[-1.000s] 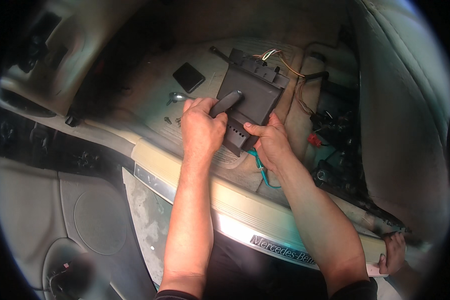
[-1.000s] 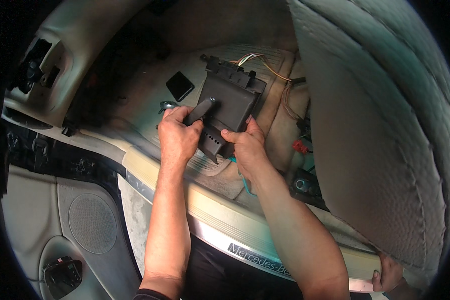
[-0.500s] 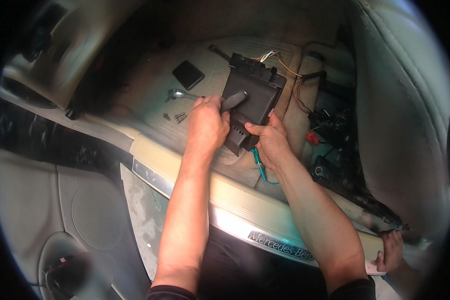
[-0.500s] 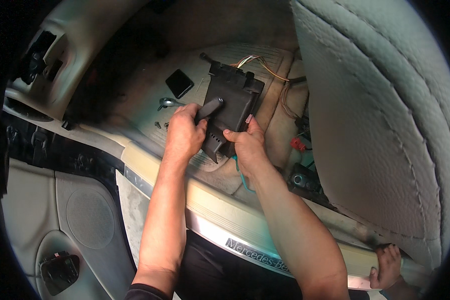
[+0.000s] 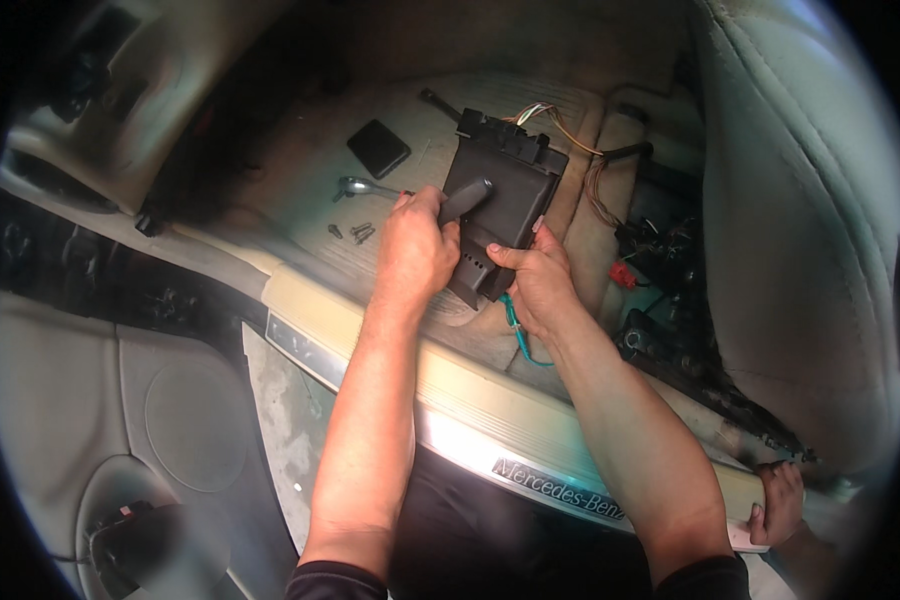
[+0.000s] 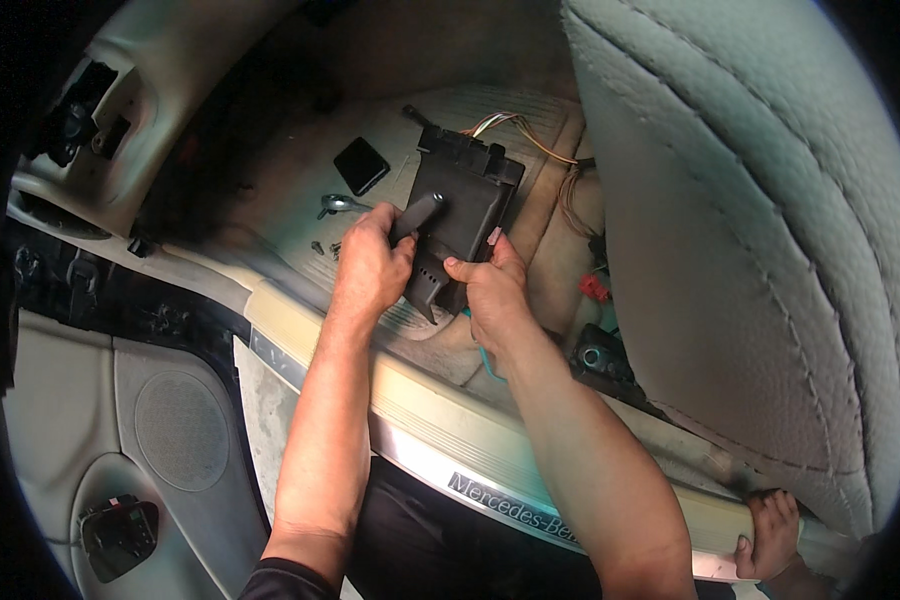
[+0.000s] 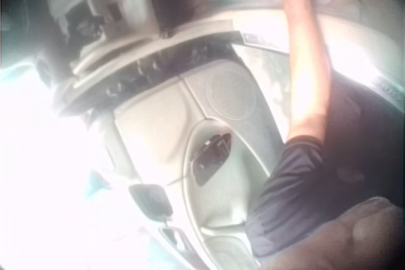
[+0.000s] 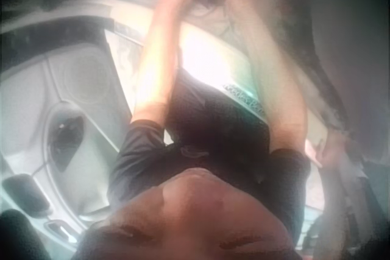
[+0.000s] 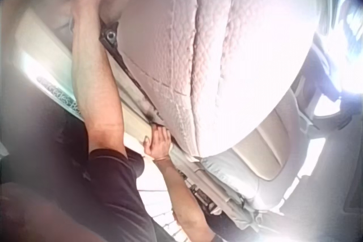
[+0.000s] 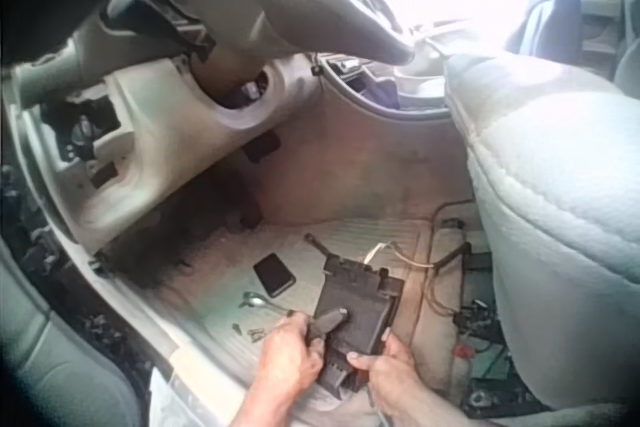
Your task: The person uses a screwdriver to remove screws from a black electronic control unit located on the car floor. They open the casing to reveal the internal circuit board and relays, inspect the components, and then close the casing.
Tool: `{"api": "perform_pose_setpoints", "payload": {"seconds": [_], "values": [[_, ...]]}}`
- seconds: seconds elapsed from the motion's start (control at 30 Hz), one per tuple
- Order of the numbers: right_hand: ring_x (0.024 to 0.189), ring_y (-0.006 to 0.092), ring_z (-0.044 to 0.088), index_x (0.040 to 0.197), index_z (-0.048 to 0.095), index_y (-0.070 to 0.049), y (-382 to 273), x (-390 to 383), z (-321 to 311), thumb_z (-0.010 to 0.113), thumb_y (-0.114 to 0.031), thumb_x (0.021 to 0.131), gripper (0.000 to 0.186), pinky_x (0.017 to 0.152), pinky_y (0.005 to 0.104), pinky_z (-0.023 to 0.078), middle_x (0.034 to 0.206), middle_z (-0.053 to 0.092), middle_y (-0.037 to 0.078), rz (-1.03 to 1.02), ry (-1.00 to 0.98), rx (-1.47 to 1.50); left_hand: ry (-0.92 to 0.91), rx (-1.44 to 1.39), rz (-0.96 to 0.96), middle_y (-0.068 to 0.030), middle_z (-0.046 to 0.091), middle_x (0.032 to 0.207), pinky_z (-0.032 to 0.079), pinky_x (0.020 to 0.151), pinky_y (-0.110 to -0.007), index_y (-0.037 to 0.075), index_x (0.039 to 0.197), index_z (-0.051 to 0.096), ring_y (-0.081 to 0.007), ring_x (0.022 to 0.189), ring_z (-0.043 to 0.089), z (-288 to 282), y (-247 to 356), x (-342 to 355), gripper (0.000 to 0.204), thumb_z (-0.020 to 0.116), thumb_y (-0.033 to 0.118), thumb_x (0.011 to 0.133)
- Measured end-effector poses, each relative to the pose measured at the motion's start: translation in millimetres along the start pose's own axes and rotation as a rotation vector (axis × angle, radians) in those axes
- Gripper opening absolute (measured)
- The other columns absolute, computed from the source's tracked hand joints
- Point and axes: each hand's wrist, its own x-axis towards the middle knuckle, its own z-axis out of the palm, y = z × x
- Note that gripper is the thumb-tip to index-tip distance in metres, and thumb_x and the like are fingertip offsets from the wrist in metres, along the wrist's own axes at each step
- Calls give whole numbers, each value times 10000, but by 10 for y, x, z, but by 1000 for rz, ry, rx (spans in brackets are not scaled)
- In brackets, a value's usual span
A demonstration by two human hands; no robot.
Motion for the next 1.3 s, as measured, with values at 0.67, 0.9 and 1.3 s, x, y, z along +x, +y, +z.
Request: {"api": "perform_pose_setpoints", "payload": {"seconds": [0.67, 0.9, 1.3], "values": [[1325, 393, 442, 1559, 36, -77, 11, -15, 107, 686, 44, 762, 1036, 1129, 409, 379, 1474, 333, 238, -355, 395, -1105, 90, -521, -246, -76, 708, 871, 489, 731, -307, -3, 1055, 681, -144, 788, 622, -56, -158, 66, 206, 716, 100, 880], [1416, 377, 299, 1184, 715, -156, -36, -70, 78, 703, -187, 894, 292, 1170, 465, 298, 1549, 312, 156, -662, 244, -1243, -75, -562, -154, -52, 691, 819, 490, 669, -294, -8, 995, 683, -113, 729, 591, -33, 106, 18, 179, 739, 113, 876], [1381, 375, 355, 1083, 748, -114, 40, 117, -82, 656, -217, 950, 191, 1183, 467, 255, 1355, 589, 76, -672, 143, -1156, 167, -1357, -69, -165, 704, 1034, 523, 714, -294, -13, 1257, 587, -184, 824, 656, -473, 86, 29, 388, 673, 227, 966]]}}
